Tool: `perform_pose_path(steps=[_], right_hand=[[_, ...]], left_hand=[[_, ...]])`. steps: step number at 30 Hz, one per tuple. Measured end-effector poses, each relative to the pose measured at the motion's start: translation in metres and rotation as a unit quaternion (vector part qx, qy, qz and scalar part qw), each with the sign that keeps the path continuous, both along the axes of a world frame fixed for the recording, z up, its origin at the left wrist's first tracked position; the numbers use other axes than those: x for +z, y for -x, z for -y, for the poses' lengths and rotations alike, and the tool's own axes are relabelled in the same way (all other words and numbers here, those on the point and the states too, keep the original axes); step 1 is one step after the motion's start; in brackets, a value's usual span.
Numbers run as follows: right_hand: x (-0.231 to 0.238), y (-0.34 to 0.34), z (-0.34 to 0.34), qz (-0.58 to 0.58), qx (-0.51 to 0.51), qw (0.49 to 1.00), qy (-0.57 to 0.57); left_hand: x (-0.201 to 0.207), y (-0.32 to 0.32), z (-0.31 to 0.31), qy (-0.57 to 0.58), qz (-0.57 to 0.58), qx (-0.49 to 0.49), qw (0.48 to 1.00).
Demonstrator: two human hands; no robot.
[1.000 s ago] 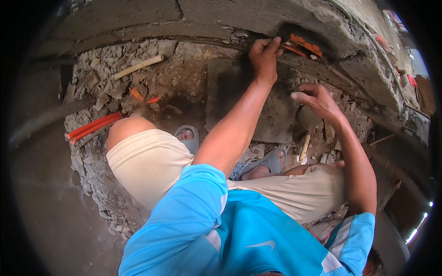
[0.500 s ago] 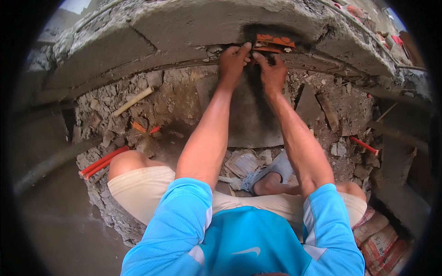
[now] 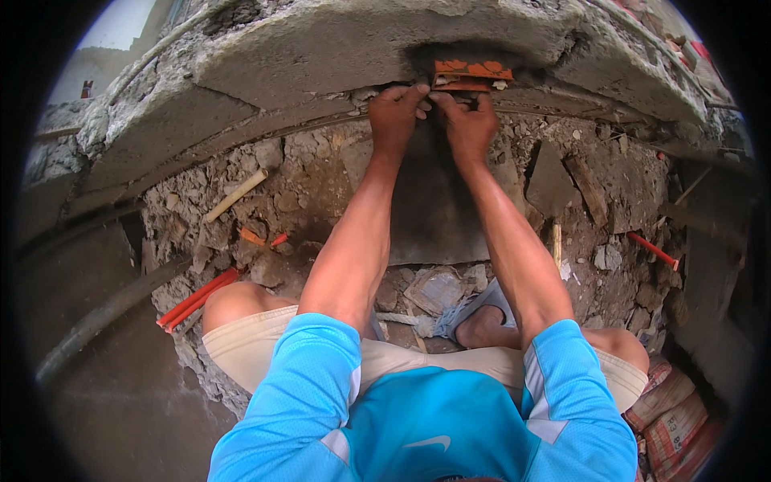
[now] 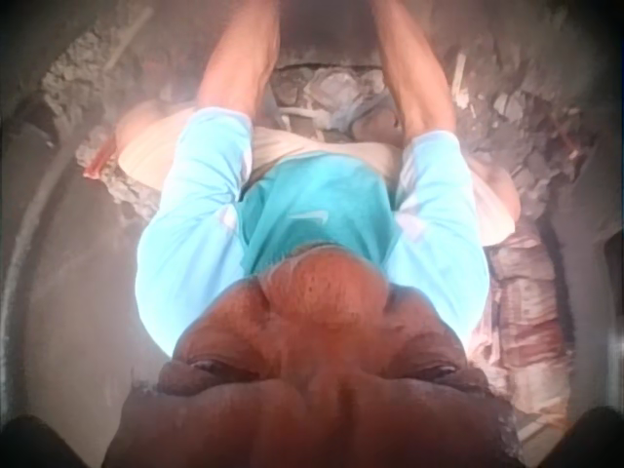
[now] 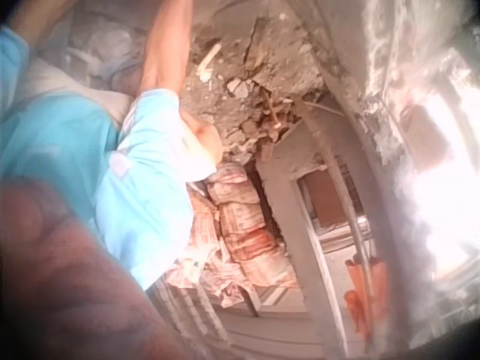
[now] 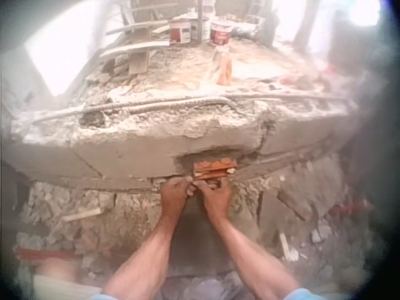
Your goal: The person sits on the ground and uses hands to place small pieces of brick and mortar into gaps in a curved concrete wall. The person repeatedly adjusts the pieces and smooths the mortar with fingers.
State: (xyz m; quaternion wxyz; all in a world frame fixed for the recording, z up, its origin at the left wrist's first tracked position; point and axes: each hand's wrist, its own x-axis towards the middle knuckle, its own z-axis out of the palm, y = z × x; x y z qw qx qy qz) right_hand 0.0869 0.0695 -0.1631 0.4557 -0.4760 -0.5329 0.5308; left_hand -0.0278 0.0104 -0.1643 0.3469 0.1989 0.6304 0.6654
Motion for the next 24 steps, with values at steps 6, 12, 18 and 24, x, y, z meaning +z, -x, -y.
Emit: perform_pose_path(steps=[6,12,18,24], right_hand=[[-0.009,-0.001,-0.005,0.065,-0.005,0.998,0.019],[-0.009,0.005,0.0,-0.088,-0.01,0.995,0.045],[-0.015,0.008,-0.009,-0.028,-0.035,0.997,-0.061],[-0.005,-0.01,-0.012,0.032,0.022,0.999,-0.005]], left_hand=[[-0.007,-0.011,-0.005,-0.027,-0.008,0.05,0.998],[0.004,-0.023,-0.004,0.02,0.004,0.065,0.998],[0.007,-0.009,-0.003,0.004,0.016,0.018,1.0],[0.026,0.017,0.008,0.086,-0.058,-0.067,0.992]])
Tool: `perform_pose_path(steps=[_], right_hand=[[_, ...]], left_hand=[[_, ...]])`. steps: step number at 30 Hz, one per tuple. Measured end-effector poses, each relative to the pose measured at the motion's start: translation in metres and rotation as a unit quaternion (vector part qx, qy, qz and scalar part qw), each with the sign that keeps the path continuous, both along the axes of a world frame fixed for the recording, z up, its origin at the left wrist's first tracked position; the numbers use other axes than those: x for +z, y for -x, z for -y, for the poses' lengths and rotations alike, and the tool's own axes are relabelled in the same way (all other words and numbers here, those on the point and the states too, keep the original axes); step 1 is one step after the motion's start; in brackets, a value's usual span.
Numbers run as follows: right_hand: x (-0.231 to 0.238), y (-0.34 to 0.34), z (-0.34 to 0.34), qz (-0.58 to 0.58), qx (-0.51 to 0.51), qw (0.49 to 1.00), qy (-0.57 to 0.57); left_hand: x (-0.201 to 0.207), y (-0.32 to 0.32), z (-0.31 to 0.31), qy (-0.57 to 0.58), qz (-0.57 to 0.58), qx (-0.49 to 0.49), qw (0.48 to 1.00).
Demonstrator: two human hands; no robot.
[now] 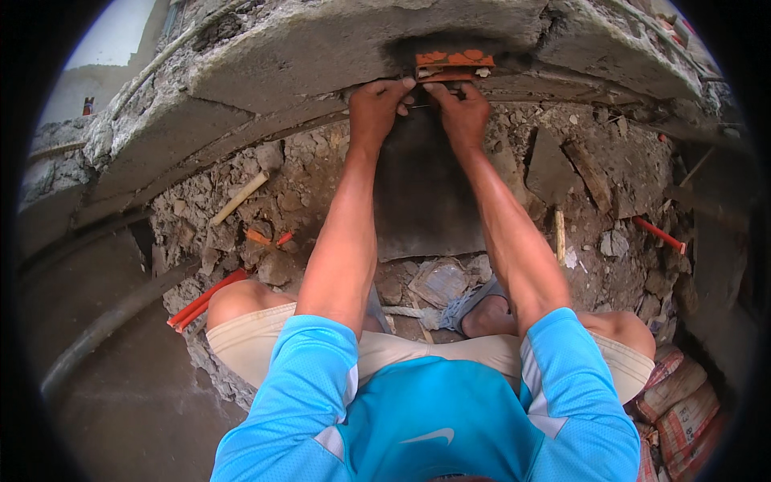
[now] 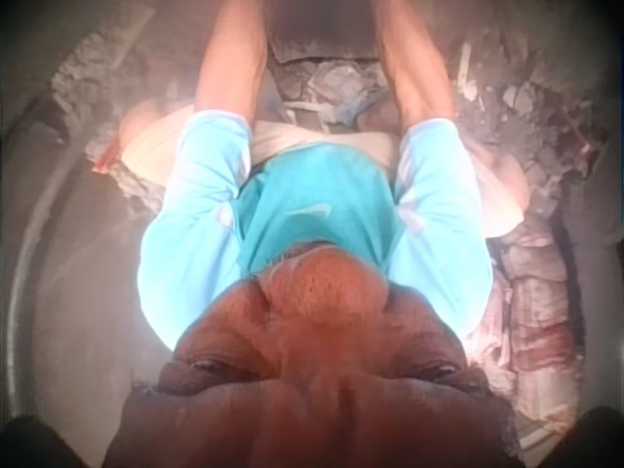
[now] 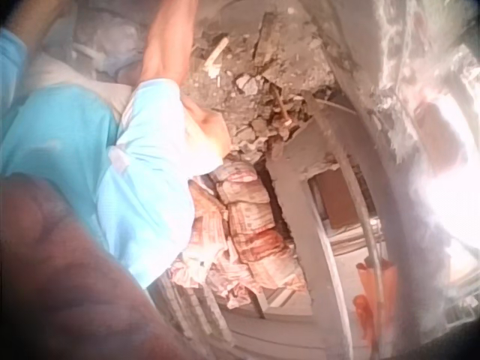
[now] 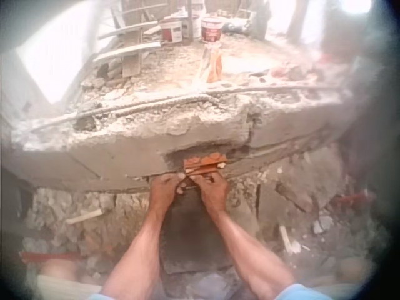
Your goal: The person sits on the ground and uses hands to place small pieces of brick and mortar into gaps in a curved concrete wall. The person repeatedly adjusts the pieces and smooths the mortar with fingers.
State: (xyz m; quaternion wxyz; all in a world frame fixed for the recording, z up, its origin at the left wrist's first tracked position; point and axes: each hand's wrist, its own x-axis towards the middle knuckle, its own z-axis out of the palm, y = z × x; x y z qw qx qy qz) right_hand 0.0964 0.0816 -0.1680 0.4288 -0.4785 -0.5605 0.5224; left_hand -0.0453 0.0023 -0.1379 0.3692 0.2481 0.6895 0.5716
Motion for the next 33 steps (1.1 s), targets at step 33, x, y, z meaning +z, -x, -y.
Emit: perform_pose_path(steps=[33], right_hand=[[-0.008,-0.014,0.004,-0.227,0.019,0.97,0.08]], left_hand=[[-0.009,-0.051,-0.01,-0.137,0.001,0.058,0.989]])
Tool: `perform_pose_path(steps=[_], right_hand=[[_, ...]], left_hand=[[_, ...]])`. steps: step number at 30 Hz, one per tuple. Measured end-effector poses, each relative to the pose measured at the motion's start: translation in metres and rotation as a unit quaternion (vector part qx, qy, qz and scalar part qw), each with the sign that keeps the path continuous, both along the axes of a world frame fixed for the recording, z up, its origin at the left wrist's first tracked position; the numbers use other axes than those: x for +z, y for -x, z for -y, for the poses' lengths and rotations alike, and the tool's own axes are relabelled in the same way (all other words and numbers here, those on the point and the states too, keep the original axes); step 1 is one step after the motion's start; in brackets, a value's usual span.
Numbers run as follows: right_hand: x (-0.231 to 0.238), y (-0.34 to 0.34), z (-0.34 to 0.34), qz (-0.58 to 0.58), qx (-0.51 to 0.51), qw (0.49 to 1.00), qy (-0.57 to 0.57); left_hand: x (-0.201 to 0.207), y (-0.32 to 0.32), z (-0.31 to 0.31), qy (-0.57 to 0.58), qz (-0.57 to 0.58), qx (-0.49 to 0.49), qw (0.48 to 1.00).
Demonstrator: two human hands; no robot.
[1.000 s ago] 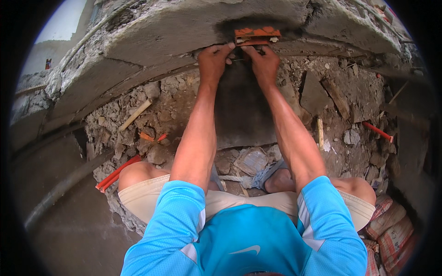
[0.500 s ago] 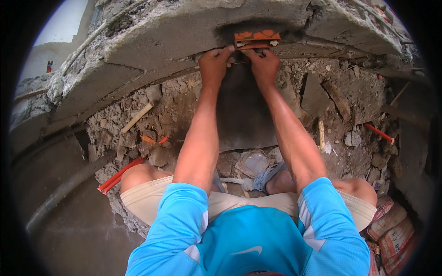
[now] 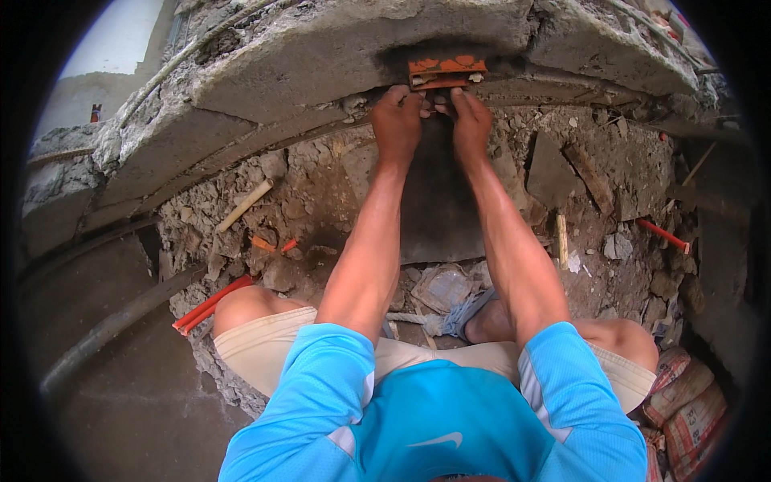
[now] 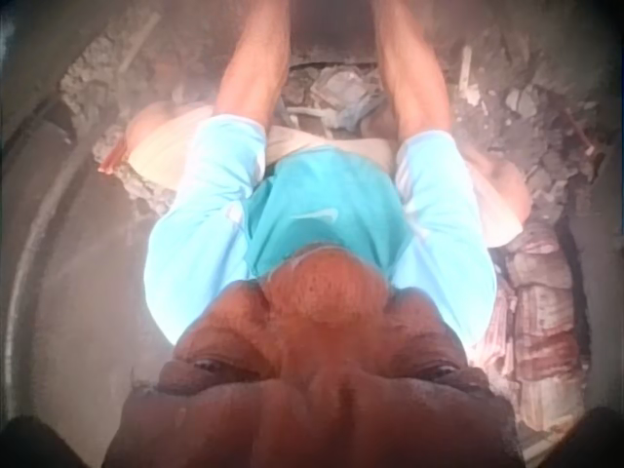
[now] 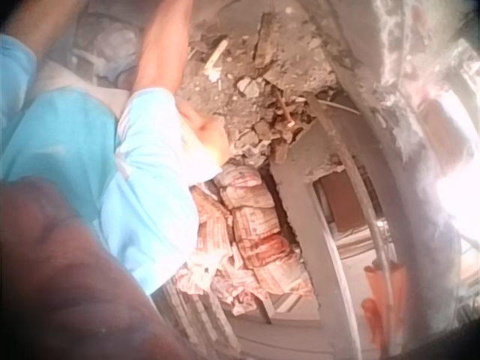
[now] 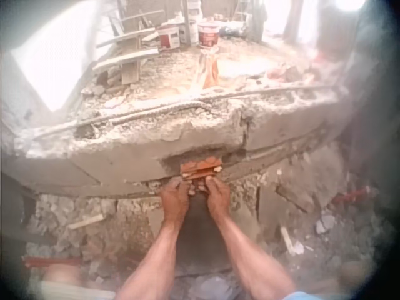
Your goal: The person sits on the ground and uses hands to place small pieces of brick and mortar into gaps in a curved concrete wall. The person repeatedly adjusts the pieces and smooths the mortar with fingers.
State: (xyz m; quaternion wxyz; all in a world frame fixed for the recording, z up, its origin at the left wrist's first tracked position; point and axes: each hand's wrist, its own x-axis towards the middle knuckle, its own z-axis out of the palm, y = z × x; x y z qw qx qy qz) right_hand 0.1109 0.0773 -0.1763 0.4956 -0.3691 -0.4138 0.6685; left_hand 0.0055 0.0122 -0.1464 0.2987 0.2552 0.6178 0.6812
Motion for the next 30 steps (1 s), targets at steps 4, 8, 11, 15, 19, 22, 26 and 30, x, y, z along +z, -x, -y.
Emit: perform_pose_path(steps=[4,8,11,15,19,22,26,30], right_hand=[[-0.01,0.0,0.004,0.039,0.002,0.999,-0.029],[-0.013,-0.001,0.008,0.094,-0.008,0.994,-0.048],[-0.006,0.007,0.018,0.139,-0.018,0.988,-0.066],[-0.003,0.005,0.02,0.159,0.003,0.986,-0.04],[-0.003,0.001,0.024,0.174,0.006,0.984,-0.024],[-0.009,-0.008,0.026,0.214,0.008,0.977,-0.02],[-0.014,-0.022,0.03,0.226,0.016,0.974,-0.002],[-0.012,-0.023,0.035,0.211,0.003,0.977,0.044]], left_hand=[[0.001,0.002,-0.002,0.013,-0.071,-0.009,0.997],[0.005,0.005,0.001,0.038,-0.134,-0.025,0.99],[0.007,0.02,0.01,0.086,-0.252,-0.023,0.964],[0.01,0.016,0.024,0.09,-0.028,-0.013,0.995],[0.006,0.015,0.024,0.088,0.036,0.035,0.995],[0.004,0.013,0.013,0.064,0.018,0.061,0.996],[-0.002,0.008,0.0,0.036,0.008,0.096,0.995],[-0.01,0.008,-0.002,0.041,0.002,0.11,0.993]])
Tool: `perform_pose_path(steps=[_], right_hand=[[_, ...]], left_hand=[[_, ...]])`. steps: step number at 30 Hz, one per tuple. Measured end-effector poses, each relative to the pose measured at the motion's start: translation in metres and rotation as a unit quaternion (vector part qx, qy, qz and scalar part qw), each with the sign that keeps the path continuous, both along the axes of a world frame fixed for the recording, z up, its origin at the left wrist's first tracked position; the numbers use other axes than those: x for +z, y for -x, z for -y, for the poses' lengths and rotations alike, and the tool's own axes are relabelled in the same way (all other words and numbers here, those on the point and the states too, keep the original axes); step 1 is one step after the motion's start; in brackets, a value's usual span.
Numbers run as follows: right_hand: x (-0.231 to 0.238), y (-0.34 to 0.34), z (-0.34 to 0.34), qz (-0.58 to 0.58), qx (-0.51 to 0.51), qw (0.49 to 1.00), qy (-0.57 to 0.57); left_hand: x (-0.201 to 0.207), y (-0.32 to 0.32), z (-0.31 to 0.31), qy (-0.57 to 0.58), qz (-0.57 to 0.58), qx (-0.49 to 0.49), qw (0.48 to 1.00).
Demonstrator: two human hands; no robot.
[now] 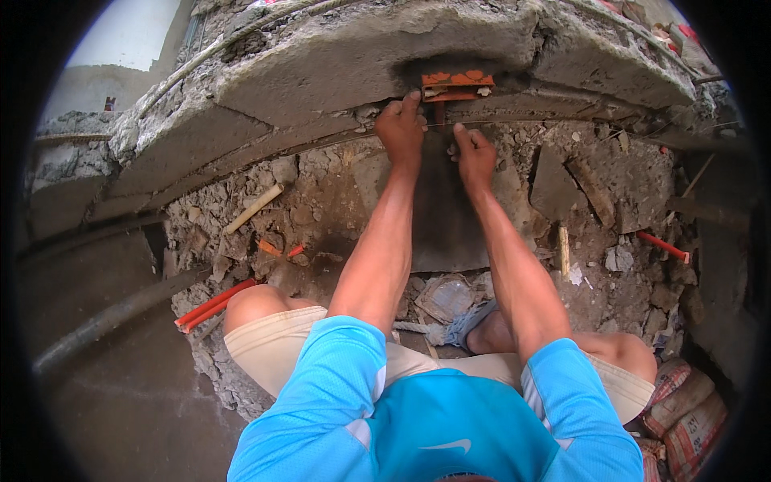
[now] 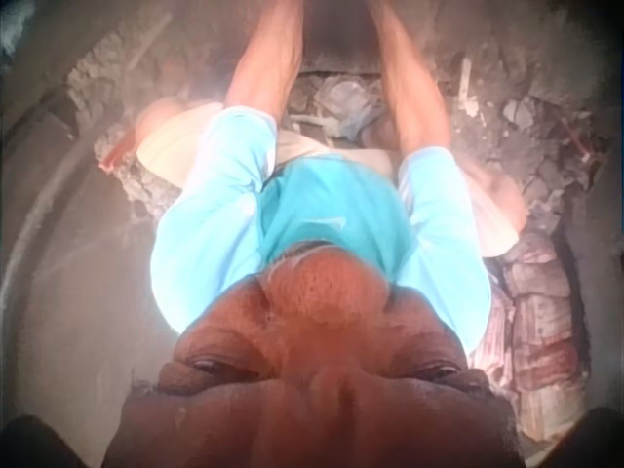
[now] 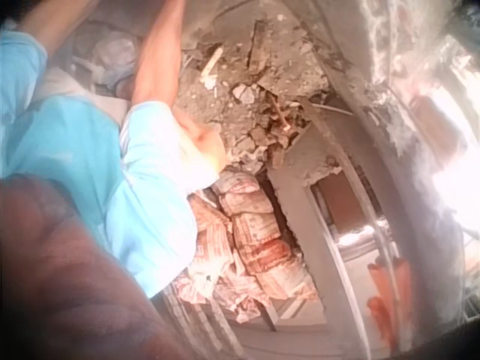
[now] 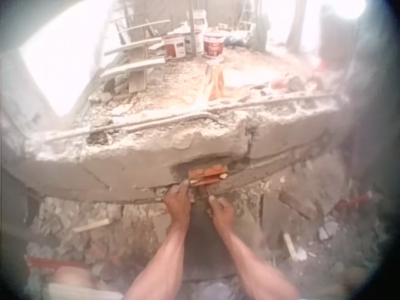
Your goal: The person sits on the ground and uses hands to place small pieces of brick and mortar into gaps in a curved concrete wall. The person repeatedly adjusts the pieces and smooths the mortar with fingers.
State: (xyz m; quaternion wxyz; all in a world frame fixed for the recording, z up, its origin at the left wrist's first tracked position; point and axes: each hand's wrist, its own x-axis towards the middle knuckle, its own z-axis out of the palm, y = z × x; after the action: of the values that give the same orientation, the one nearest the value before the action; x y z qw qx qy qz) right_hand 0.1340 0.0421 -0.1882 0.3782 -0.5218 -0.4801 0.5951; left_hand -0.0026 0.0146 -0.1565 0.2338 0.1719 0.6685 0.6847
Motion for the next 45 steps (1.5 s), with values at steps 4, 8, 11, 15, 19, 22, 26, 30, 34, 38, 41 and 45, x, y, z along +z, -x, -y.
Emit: perform_pose_path(steps=[4,8,11,15,19,22,26,30,34,38,41,45], right_hand=[[-0.014,-0.013,-0.001,0.023,0.027,0.999,-0.012],[-0.034,-0.026,0.014,0.093,0.065,0.993,-0.034],[-0.04,-0.035,0.015,0.082,0.058,0.995,-0.004],[-0.046,-0.04,0.015,0.083,0.042,0.995,0.03],[-0.053,-0.04,0.024,0.146,0.055,0.988,0.008],[-0.067,-0.05,0.026,0.114,0.037,0.993,-0.017],[-0.07,-0.055,0.024,0.073,0.028,0.997,-0.026],[-0.084,-0.052,0.012,0.16,0.023,0.986,-0.038],[-0.047,-0.039,0.026,0.259,0.137,0.949,-0.111],[-0.083,-0.051,0.02,0.327,0.038,0.919,-0.22],[-0.08,-0.067,-0.001,0.361,0.021,0.916,-0.173],[-0.067,-0.108,-0.06,0.365,-0.067,0.92,-0.125]], left_hand=[[-0.002,-0.008,-0.007,-0.022,-0.027,0.0,0.999],[0.0,0.002,-0.004,-0.015,0.016,-0.013,1.0],[0.008,0.005,-0.003,-0.006,0.023,-0.026,0.999],[0.018,0.001,-0.009,0.03,0.008,0.001,1.0],[0.017,-0.003,-0.009,0.021,-0.001,0.039,0.999],[0.022,-0.01,-0.014,0.001,0.03,0.043,0.999],[0.024,-0.005,-0.01,-0.019,0.043,0.011,0.999],[0.033,-0.001,-0.015,0.024,0.052,0.001,0.998],[0.038,0.009,0.002,0.07,-0.002,0.01,0.998],[0.06,-0.004,0.0,0.089,0.013,0.002,0.996],[0.086,-0.009,0.055,0.193,-0.037,-0.027,0.98],[0.15,0.01,0.114,0.387,-0.206,-0.364,0.822]])
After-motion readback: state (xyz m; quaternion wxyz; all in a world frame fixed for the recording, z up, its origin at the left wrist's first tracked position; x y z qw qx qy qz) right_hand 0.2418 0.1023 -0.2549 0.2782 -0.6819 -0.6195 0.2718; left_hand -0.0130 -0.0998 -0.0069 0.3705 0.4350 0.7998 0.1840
